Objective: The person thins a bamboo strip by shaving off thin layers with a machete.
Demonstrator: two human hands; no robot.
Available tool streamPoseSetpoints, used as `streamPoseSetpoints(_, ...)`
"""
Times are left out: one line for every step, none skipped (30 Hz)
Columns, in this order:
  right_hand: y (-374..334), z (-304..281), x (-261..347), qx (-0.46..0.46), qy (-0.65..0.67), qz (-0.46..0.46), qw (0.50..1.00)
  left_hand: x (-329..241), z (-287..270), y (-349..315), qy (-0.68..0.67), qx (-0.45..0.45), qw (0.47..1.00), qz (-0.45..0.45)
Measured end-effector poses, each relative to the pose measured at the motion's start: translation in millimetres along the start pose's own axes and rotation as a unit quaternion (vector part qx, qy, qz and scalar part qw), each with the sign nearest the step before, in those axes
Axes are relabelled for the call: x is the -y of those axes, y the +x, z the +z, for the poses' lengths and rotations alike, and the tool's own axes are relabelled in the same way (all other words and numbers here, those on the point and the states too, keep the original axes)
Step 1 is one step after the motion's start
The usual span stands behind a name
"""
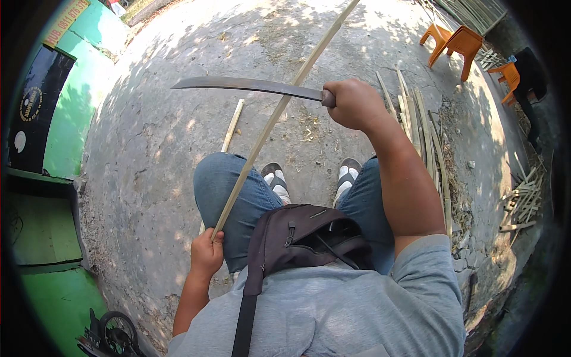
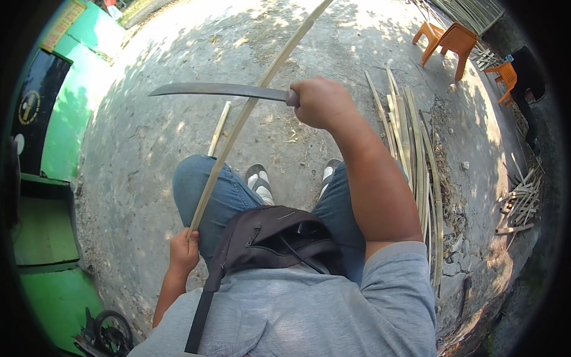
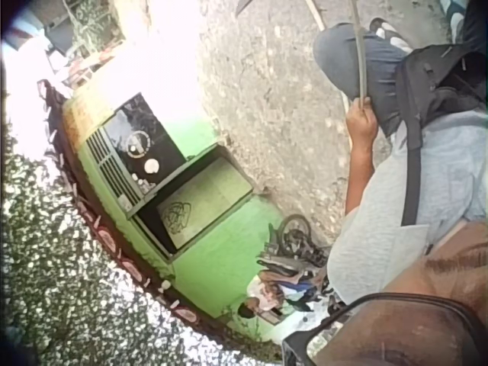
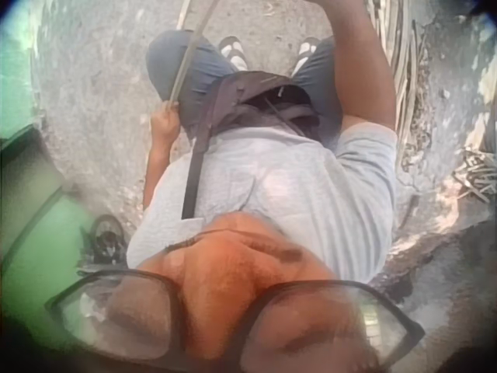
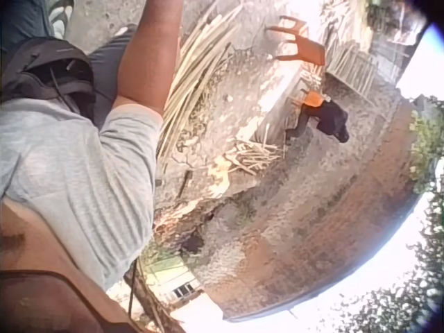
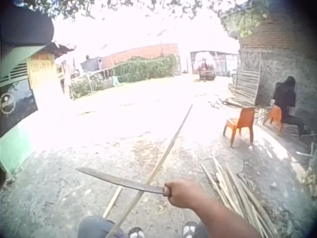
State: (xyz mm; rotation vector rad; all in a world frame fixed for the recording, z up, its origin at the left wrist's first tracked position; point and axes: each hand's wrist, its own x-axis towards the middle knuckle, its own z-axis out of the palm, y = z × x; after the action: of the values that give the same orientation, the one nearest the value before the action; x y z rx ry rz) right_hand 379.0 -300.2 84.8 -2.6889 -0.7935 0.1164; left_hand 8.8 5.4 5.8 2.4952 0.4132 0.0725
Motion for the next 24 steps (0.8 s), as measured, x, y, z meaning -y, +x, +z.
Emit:
streamPoseSetpoints(2.5,5.3,-7.1,-0.027,0.027,0.004,0.999,-0.8,0.1,2.1,0.005,0.003,1.0,0.003)
streamPoseSetpoints(3.9,9.0,-13.5,-0.054,0.053,0.009,0.997,-1.8,0.5,4.1,0.01,0.006,1.0,0.007)
streamPoseSetpoints(3.6,5.1,-9.1,-0.055,0.054,0.008,0.997,-1.8,0.5,4.6,0.011,0.004,1.0,0.007)
streamPoseSetpoints(-0.5,-0.2,1.7,-0.038,0.035,0.01,0.999,0.3,0.3,1.1,0.0,0.005,1.0,-0.004)
streamPoseSetpoints(-2.4,-4.6,9.0,-0.022,0.016,0.012,1.0,2.4,0.4,-0.8,-0.011,0.007,1.0,-0.014)
streamPoseSetpoints(-3.4,-8.4,10.6,-0.021,0.017,0.014,1.0,4.5,1.6,-1.1,-0.01,0.009,1.0,-0.014)
streamPoseSetpoints(-3.5,-11.4,11.7,-0.009,0.008,0.021,1.0,7.4,3.5,-1.1,0.008,-0.003,1.0,0.003)
streamPoseSetpoints(-3.2,-12.5,11.9,0.003,-0.002,0.029,1.0,9.3,3.9,-1.6,0.026,-0.015,0.999,0.019)
streamPoseSetpoints(-2.5,-13.0,8.1,0.003,-0.003,0.03,1.0,7.6,4.8,-0.5,0.025,-0.014,0.999,0.02)
streamPoseSetpoints(-1.6,-12.8,3.5,0.002,0.007,0.044,0.999,5.3,5.1,1.0,0.038,-0.014,0.999,0.023)
streamPoseSetpoints(-1.7,-12.3,-0.2,0.0,0.016,0.057,0.998,3.4,5.9,2.1,0.051,-0.015,0.998,0.026)
streamPoseSetpoints(-1.1,-10.1,-0.6,-0.001,0.017,0.058,0.998,3.4,5.8,2.4,0.052,-0.015,0.998,0.028)
streamPoseSetpoints(-0.7,-7.6,0.3,-0.008,0.019,0.047,0.999,3.7,5.8,1.4,0.038,-0.014,0.999,0.022)
streamPoseSetpoints(0.0,-6.4,1.0,-0.015,0.02,0.037,0.999,3.8,5.7,1.4,0.024,-0.012,0.999,0.016)
streamPoseSetpoints(0.1,-6.8,4.5,-0.014,0.023,0.036,0.999,5.8,5.1,-0.3,0.027,-0.012,0.999,0.015)
streamPoseSetpoints(0.1,-9.5,8.5,-0.009,0.02,0.028,0.999,8.6,5.2,-1.7,0.023,-0.011,1.0,0.01)
streamPoseSetpoints(0.1,-10.1,11.1,-0.005,0.016,0.02,1.0,10.5,4.3,-2.9,0.018,-0.011,1.0,0.005)
streamPoseSetpoints(0.9,-10.9,7.6,-0.005,0.016,0.022,1.0,8.6,4.9,-1.8,0.017,-0.01,1.0,0.007)
streamPoseSetpoints(3.7,-10.9,2.2,-0.007,0.028,0.041,0.999,5.7,5.0,-0.1,0.018,-0.009,1.0,0.008)
streamPoseSetpoints(4.5,-9.8,-2.1,-0.009,0.04,0.059,0.997,3.7,5.2,0.6,0.018,-0.009,1.0,0.009)
streamPoseSetpoints(5.0,-4.6,-6.2,-0.011,0.039,0.06,0.997,3.3,5.2,2.2,0.018,-0.009,1.0,0.012)
streamPoseSetpoints(4.9,2.2,-9.4,-0.042,0.046,0.028,0.998,3.2,5.2,2.8,0.022,-0.007,1.0,0.011)
streamPoseSetpoints(4.8,6.4,-12.9,-0.072,0.052,-0.004,0.996,2.9,5.4,3.9,0.025,-0.006,1.0,0.011)
streamPoseSetpoints(3.0,6.3,-9.0,-0.072,0.053,-0.005,0.996,1.9,4.5,2.3,0.027,-0.006,1.0,0.01)
